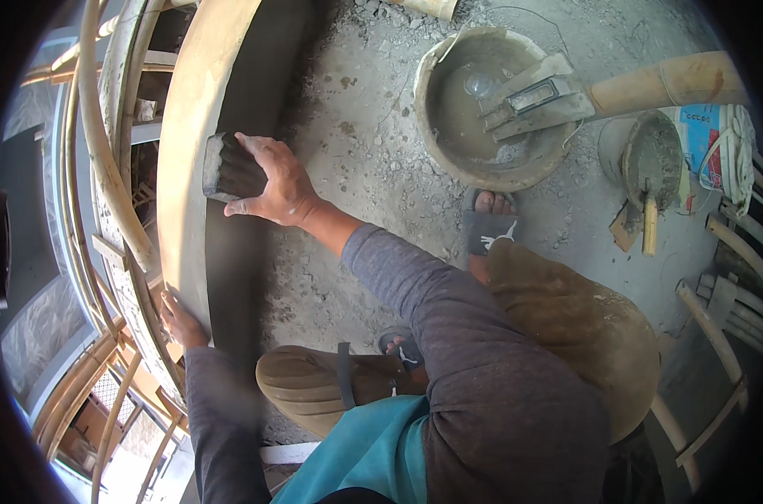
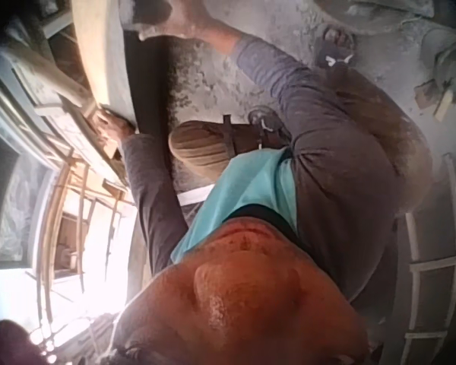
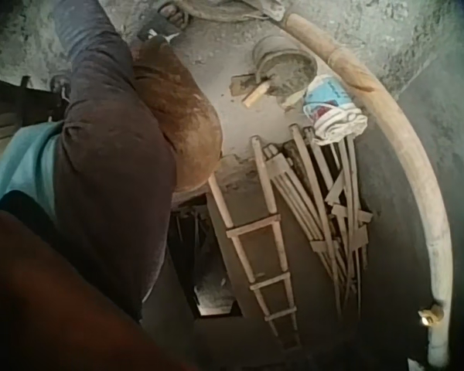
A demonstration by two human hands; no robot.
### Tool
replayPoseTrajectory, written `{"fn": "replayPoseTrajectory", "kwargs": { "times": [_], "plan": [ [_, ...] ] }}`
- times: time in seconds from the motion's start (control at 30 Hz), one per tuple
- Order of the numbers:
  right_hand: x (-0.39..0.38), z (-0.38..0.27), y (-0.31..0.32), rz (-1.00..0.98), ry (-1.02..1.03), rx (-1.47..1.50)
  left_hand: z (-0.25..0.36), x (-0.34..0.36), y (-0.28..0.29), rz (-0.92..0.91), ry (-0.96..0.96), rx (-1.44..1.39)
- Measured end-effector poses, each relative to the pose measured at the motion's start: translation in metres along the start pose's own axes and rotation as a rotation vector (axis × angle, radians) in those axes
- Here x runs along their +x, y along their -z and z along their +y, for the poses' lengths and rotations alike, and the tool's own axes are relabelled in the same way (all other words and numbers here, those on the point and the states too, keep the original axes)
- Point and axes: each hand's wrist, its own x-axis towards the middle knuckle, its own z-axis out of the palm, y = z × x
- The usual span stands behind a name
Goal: The person uses a rectangular float to smooth the surface of a curved concrete ledge, repeatedly dipping the tool into a bucket of slurry and running it along the edge.
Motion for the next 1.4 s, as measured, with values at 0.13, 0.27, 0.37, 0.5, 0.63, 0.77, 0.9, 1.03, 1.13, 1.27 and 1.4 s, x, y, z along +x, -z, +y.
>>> {"fn": "replayPoseTrajectory", "kwargs": {
  "times": [0.13, 0.27, 0.37, 0.5, 0.63, 0.77, 0.9, 1.03, 1.13, 1.27, 1.4],
  "plan": [
    [0.05, 0.046, 0.022, 0.314, -0.162, 0.085, 0.015, -0.008, 0.005, -0.048, 0.043, -0.05],
    [0.13, 0.075, 0.065, 0.363, -0.148, 0.255, 0.01, -0.008, 0.003, -0.016, -0.005, 0.052],
    [0.149, 0.063, 0.077, 0.245, -0.214, 0.264, 0.007, -0.007, 0.005, 0.004, -0.012, 0.059],
    [0.11, 0.069, 0.05, 0.319, -0.151, -0.041, 0.023, -0.011, -0.006, -0.025, -0.01, 0.032],
    [0.016, 0.01, -0.004, 0.096, -0.043, -0.015, -0.004, 0.001, -0.004, 0.049, -0.072, 0.039],
    [-0.005, -0.002, 0.002, -0.001, -0.069, 0.097, -0.008, 0.004, 0.0, 0.018, -0.018, -0.022],
    [0.086, 0.066, 0.04, 0.374, -0.268, 0.27, 0.002, 0.002, 0.001, -0.007, -0.04, 0.037],
    [0.152, 0.082, 0.08, 0.303, -0.23, 0.365, 0.013, -0.007, -0.007, 0.021, 0.035, 0.086],
    [0.154, 0.076, 0.071, 0.239, -0.209, 0.415, 0.0, -0.002, -0.003, 0.044, 0.02, 0.103],
    [0.099, 0.042, 0.034, 0.153, -0.163, 0.246, -0.002, -0.002, 0.007, 0.041, 0.023, 0.108],
    [0.004, 0.023, -0.01, 0.095, -0.143, 0.017, 0.004, -0.005, -0.003, 0.047, 0.005, 0.128]
  ]
}}
